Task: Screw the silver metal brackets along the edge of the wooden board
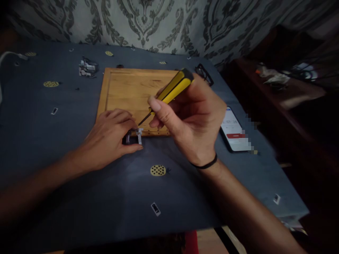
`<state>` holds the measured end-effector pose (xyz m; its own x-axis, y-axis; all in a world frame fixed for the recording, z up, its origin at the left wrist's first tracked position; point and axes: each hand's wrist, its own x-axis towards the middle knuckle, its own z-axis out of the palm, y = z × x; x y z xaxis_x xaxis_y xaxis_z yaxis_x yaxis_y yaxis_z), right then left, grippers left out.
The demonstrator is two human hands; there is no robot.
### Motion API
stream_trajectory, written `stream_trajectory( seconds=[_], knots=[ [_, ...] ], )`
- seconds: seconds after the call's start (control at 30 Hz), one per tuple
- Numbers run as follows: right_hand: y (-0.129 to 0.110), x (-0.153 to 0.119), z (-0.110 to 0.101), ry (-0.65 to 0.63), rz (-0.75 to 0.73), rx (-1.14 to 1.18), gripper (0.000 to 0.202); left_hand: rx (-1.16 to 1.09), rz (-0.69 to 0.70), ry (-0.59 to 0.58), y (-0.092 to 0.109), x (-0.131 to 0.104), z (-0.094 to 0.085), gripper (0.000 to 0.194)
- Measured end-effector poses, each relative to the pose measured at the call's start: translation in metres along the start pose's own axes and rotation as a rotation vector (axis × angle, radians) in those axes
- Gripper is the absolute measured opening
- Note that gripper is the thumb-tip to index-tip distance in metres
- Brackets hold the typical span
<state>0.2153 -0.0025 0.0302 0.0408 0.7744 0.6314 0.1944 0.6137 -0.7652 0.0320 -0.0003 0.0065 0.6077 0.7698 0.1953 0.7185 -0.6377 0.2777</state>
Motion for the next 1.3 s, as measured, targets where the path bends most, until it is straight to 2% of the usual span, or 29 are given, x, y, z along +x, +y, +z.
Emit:
stream_trajectory(
  seconds=[0.07,0.3,0.53,0.93,1.13,1.3],
  knots=[
    [-0.0002,0.0003,-0.0006,0.022,-0.008,-0.014,0.01,-0.004,0.0,0.001,-0.0002,-0.0004,0.0004,0.027],
    [-0.0016,0.0012,0.0027,-0.01,0.084,0.005,0.017,0.001,-0.003,-0.01,-0.0003,0.0004,0.0005,0.027],
    [-0.0001,0.0,0.0046,-0.032,0.105,0.009,0.021,0.011,-0.002,-0.009,-0.0002,0.0009,0.0001,0.029],
    [-0.0003,-0.0028,0.0019,-0.097,0.097,-0.034,0.016,0.011,0.004,-0.005,0.0008,0.0001,0.0006,0.026],
    [-0.0003,0.0011,-0.0032,-0.192,0.114,0.023,0.02,0.017,0.013,0.001,-0.0002,-0.0001,0.0006,0.027],
    [0.0006,0.0026,-0.0027,-0.148,0.095,0.012,0.011,0.021,0.013,0.0,-0.0006,-0.0004,0.0008,0.027]
  ],
)
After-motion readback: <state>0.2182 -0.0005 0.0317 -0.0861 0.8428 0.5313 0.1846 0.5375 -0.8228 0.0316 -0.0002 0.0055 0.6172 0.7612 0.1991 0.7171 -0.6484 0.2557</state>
